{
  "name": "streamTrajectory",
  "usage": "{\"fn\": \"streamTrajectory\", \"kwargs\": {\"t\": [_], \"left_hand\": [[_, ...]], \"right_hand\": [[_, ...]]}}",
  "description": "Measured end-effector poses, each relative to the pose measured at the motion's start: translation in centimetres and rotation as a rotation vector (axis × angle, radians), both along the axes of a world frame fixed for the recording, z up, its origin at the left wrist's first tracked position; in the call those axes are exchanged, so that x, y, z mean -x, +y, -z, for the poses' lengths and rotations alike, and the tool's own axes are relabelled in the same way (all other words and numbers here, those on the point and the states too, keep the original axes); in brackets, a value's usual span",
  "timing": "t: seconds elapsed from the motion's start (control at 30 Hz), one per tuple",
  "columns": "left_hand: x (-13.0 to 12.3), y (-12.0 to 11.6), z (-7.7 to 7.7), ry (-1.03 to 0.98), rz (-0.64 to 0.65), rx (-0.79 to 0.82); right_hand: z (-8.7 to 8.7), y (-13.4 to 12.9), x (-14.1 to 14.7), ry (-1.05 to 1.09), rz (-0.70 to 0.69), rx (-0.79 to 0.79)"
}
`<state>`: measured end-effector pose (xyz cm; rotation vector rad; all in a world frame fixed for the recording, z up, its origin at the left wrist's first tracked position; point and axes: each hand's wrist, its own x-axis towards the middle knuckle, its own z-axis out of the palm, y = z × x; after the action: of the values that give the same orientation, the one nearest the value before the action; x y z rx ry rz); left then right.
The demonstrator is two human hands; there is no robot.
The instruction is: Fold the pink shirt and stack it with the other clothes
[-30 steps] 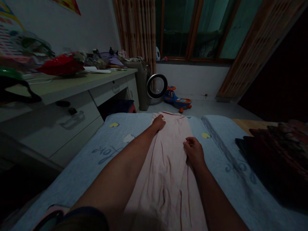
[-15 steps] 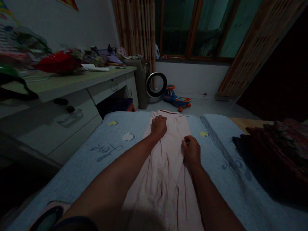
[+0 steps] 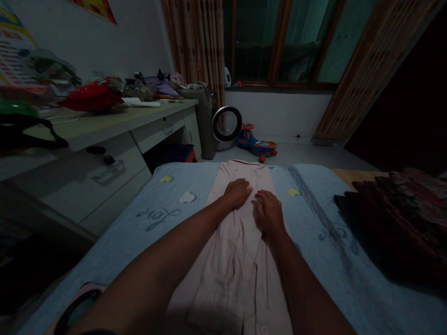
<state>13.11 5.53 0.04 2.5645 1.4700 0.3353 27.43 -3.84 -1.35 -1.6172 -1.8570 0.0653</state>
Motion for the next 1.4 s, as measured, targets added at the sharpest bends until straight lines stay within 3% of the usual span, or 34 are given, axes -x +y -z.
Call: {"fn": "streamTrajectory", "kwargs": {"t": [0.1, 0.2, 0.33, 0.47, 0.53, 0.63, 0.8, 1.07, 1.3, 1.4], "left_hand": [[0.6, 1.8, 0.0, 0.023, -0.105, 0.046], [1.0, 3.1, 0.9, 0.061, -0.139, 0.124], [0.9, 4.1, 1.8, 0.071, -0.198, 0.131], [0.5, 3.9, 1.5, 0.079, -0.254, 0.099], [0.4, 2.9, 1.1, 0.072, -0.26, -0.012], [0.3, 0.3, 0.8, 0.052, -0.162, -0.152], [0.8, -3.8, 1.6, 0.059, -0.018, 0.019], [1.5, -5.7, 1.5, 0.021, -0.027, -0.052], [5.0, -14.3, 2.0, 0.076, -0.001, -0.024], [5.9, -16.4, 2.0, 0.088, 0.012, -0.066]], "right_hand": [[0.2, -0.3, 0.7, -0.139, -0.113, 0.189], [0.5, -0.7, 1.1, -0.25, -0.109, 0.338], [0.5, -0.9, 1.2, -0.298, -0.079, 0.362], [0.5, -0.8, 1.4, -0.307, -0.037, 0.369], [0.6, -0.8, 1.5, -0.307, -0.015, 0.378], [0.7, -0.7, 1.5, -0.307, -0.005, 0.389], [0.8, -0.7, 1.4, -0.302, 0.015, 0.4], [0.8, -0.8, 1.2, -0.303, 0.1, 0.414], [0.8, -1.0, 1.1, -0.312, 0.099, 0.376], [0.9, -1.1, 1.1, -0.322, 0.112, 0.342]]}}
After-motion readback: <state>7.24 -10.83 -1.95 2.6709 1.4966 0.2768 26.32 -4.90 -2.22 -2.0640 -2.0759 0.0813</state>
